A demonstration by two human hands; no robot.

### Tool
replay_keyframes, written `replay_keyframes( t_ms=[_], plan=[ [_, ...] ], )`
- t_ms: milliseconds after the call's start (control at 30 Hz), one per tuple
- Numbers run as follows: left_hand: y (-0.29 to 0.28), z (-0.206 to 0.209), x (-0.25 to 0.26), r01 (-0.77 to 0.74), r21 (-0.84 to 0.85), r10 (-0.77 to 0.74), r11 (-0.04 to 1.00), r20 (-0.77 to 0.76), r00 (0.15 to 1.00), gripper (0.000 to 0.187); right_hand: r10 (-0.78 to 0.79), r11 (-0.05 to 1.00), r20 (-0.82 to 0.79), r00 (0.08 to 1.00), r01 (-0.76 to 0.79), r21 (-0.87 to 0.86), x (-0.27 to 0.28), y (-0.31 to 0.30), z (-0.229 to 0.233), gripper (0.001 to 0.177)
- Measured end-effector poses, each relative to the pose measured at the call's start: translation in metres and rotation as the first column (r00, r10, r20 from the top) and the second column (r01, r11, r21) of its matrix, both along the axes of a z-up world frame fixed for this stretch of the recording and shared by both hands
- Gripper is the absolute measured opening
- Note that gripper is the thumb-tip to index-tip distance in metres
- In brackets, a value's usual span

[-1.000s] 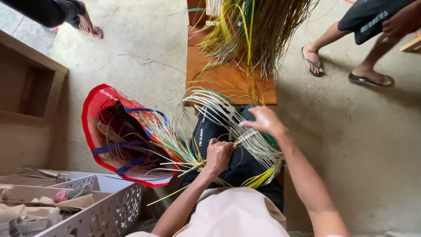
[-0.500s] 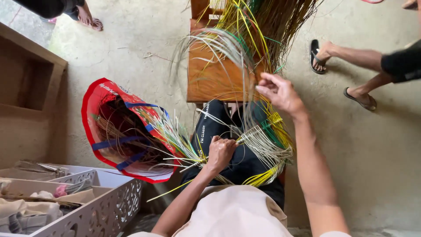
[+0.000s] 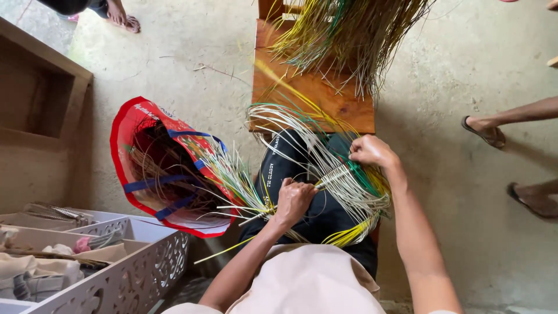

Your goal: Weaving colorful plastic fibers together on a wooden block to create a patterned structure

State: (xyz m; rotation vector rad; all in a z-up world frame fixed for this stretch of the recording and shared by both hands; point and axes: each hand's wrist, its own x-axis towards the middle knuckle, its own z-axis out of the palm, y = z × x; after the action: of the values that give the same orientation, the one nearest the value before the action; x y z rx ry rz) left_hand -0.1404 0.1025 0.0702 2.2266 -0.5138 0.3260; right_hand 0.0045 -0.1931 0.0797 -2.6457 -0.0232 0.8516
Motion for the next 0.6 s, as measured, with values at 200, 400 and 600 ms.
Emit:
replay_keyframes(
  t_ms=[200,400,600],
  plan=[
    [0.001,0.000,-0.002,0.009,-0.017,-0.009,1.000,-0.020,1.000,0.020,-0.305,0.821,0.049,0.951,0.236,0.520,-0.007,0.006,0.028,0.028],
    [0.001,-0.004,-0.004,-0.013,-0.023,0.012,1.000,-0.024,1.000,0.021,0.021,0.998,-0.109,0.994,-0.028,-0.063,0.000,0.004,-0.001,0.028],
    [0.004,-0.004,-0.003,-0.001,-0.028,0.000,1.000,-0.014,1.000,0.018,-0.139,0.912,0.053,0.989,0.106,0.397,0.006,0.000,-0.010,0.029]
  ],
)
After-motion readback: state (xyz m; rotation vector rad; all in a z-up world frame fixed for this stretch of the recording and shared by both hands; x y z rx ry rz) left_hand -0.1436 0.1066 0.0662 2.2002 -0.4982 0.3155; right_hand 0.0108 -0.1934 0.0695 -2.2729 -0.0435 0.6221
